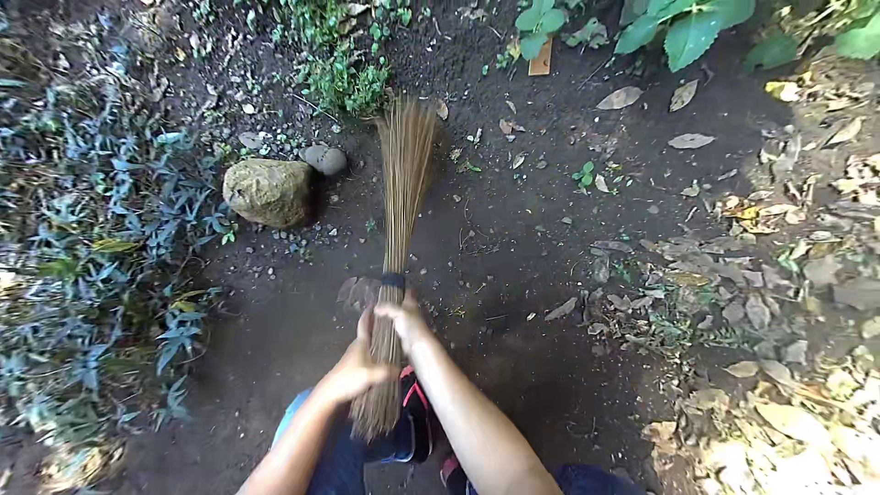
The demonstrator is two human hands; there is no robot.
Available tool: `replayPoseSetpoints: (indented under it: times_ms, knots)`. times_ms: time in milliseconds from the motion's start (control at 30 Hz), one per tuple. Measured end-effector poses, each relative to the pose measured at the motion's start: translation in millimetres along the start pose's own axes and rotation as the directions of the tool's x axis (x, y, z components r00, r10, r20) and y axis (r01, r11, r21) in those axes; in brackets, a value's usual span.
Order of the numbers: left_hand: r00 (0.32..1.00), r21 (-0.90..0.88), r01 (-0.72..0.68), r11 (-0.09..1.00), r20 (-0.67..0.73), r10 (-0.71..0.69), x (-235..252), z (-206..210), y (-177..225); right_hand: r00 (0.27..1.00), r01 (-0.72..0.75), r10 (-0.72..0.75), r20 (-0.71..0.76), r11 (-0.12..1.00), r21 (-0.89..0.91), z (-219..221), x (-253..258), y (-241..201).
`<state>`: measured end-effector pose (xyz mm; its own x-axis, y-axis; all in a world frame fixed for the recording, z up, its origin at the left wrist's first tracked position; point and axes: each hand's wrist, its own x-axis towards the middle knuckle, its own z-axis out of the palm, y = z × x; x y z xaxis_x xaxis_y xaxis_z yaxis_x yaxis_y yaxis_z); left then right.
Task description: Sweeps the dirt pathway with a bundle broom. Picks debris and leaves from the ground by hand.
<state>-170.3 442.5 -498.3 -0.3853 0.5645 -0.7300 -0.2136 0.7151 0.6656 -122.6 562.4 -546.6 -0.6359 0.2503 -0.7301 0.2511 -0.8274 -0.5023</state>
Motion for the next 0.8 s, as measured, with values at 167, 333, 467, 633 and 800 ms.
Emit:
replayPoseSetpoints:
  times_ms: [167,333,467,633,800]
  knots:
    - [0.969,0.137,-0.216,0.967,0.150,0.195,-5,-28,-51,0.985,-0.042,0.024,0.172,0.994,0.103,-42,-43,43]
    - [0.927,0.075,-0.228,0.971,-0.287,0.240,78,-17,-11,0.972,-0.062,0.003,0.235,0.967,0.248,-159,-23,42]
    - [0.910,0.399,-0.274,0.875,-0.187,0.370,77,-11,-11,0.945,0.316,-0.311,-0.104,0.778,0.543,-236,-27,44]
    - [0.838,0.375,-0.305,0.875,-0.332,0.434,54,-18,-11,0.758,0.594,-0.436,-0.485,0.767,0.241,-172,-27,19]
    - [0.717,0.364,-0.375,0.853,-0.469,0.516,47,-20,-19,0.952,0.305,-0.302,-0.047,0.939,0.161,-132,-49,30]
